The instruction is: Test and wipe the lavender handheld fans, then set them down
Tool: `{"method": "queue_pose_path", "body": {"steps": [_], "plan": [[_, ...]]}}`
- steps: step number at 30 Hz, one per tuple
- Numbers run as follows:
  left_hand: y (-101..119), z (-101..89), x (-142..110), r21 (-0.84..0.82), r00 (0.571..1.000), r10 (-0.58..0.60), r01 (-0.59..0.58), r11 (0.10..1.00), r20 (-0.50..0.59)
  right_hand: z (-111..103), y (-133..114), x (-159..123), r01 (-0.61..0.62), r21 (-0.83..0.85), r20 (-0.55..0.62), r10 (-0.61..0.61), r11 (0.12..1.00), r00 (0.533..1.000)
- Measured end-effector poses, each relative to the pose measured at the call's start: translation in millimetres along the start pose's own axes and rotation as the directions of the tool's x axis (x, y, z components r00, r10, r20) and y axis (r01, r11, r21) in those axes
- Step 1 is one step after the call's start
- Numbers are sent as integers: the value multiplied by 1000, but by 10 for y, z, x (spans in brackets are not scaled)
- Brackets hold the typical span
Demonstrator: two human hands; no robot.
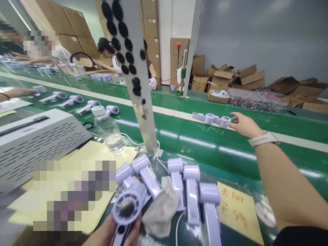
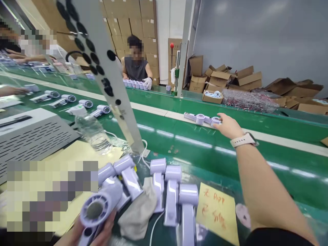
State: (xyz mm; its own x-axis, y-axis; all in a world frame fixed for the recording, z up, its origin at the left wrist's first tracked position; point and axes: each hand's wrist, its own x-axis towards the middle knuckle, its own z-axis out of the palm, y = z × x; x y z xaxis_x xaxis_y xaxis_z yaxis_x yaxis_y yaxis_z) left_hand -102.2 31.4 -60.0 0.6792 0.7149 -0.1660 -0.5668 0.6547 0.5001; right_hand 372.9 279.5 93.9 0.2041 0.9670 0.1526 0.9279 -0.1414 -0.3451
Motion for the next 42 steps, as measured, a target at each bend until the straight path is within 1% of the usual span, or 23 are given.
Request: {"method": "queue_pose_path", "body": {"steps": [2,3,4,5,6,7,9,12,15,18,20,22,23,24,26,27,29,31,34,37,39,40,42], "plan": [[-2,10,14,55,994,68,-73,996,90,-2,-35,-539,146,49,194,-153,988,969],[1,25,31,67,990,90,-97,993,105,46,-45,-836,221,103,305,-242,970,921],[7,49,48,73,988,101,-110,991,116,119,-50,-1135,296,186,415,-347,937,841],[16,84,62,83,988,109,-118,990,107,210,-49,-1420,332,278,481,-430,901,764],[27,131,73,101,990,113,-121,987,83,307,-43,-1681,321,359,509,-472,876,720],[38,190,79,131,992,113,-118,984,49,397,-32,-1909,278,428,506,-483,860,715],[48,342,94,219,994,104,-95,971,-27,516,-20,-2260,127,529,442,-400,839,803],[-12,608,158,329,993,103,-80,941,-52,484,-157,-2601,-55,682,285,-195,729,938],[-158,823,256,316,979,204,-193,929,-3,328,-606,-2864,-8,760,129,-139,650,982],[-236,911,256,210,967,250,-252,945,40,314,-1202,-3043,150,740,18,-243,655,970],[-178,889,154,149,950,311,-310,939,17,427,-1511,-3080,165,810,-7,-272,563,962],[-55,821,-17,146,911,411,-402,904,-40,591,-1707,-3076,136,878,22,-322,460,947],[11,780,-117,151,887,456,-443,884,-67,674,-1777,-3073,134,861,62,-363,491,930],[67,739,-216,149,868,488,-473,868,-91,753,-1839,-3079,158,798,116,-406,581,906],[130,667,-387,124,844,518,-504,855,-137,889,-1967,-3131,254,568,244,-454,783,857],[135,635,-447,109,842,515,-504,857,-160,947,-2038,-3177,303,449,303,-462,841,834],[113,579,-515,104,841,502,-491,865,-201,1053,-2188,-3289,352,304,373,-450,885,811],[92,530,-528,123,824,517,-503,856,-233,1157,-2323,-3386,339,214,387,-398,916,832],[146,480,-501,137,746,608,-596,791,-270,1276,-2430,-3428,291,117,389,-313,950,866],[277,461,-448,132,701,649,-643,755,-296,1255,-2380,-3394,286,152,424,-323,946,846],[342,465,-395,140,699,650,-642,754,-298,1158,-2280,-3393,250,313,476,-379,916,793],[357,476,-361,150,699,651,-639,754,-296,1098,-2219,-3406,168,450,511,-407,877,757],[354,523,-275,186,691,663,-639,747,-290,986,-2097,-3452,-105,696,569,-457,711,684]]}}
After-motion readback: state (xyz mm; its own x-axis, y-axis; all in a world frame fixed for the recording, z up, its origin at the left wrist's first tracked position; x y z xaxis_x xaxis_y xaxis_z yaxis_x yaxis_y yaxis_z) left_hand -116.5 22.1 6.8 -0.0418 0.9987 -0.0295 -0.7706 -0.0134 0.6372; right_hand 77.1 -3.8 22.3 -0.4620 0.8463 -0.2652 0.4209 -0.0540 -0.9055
